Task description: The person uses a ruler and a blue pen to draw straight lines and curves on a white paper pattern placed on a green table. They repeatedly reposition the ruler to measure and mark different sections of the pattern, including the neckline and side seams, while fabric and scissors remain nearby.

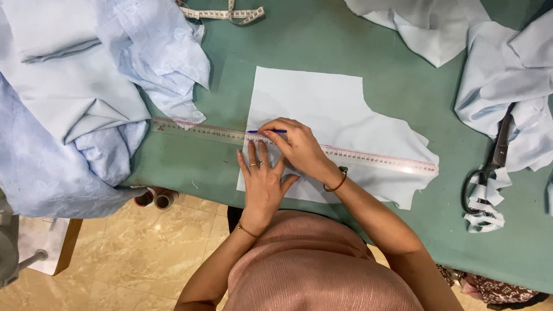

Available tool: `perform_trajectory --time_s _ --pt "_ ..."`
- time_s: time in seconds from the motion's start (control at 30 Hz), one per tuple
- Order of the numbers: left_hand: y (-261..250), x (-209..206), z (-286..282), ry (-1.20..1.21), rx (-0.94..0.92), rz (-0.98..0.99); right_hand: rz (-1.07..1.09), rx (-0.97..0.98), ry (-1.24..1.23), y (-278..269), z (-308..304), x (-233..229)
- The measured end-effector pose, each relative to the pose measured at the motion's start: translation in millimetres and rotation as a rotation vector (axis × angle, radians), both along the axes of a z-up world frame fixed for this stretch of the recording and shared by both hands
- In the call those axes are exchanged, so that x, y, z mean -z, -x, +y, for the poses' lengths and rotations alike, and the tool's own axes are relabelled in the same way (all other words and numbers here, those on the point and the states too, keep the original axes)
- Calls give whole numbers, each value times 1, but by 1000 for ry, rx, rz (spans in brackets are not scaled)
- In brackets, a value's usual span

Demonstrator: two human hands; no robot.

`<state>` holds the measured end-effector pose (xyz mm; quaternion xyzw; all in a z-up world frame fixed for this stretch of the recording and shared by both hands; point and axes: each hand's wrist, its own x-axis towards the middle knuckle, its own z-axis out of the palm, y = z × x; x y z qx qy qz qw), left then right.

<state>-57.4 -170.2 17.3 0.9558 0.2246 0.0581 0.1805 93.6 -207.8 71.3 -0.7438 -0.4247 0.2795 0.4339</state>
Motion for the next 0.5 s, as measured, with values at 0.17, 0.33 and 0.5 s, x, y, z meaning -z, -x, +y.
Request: perform_trajectory --time_s 0.17,0.33,0.5 --pt "-1 2 -2 -34 2 31 2 -7 5 1 1 -1" --pt "-1 -1 -3 -46 1 9 -2 -5 9 -3 -7 -2" --pt "-4 -8 -5 -106 9 1 -187 -31 13 -18 -44 -10"
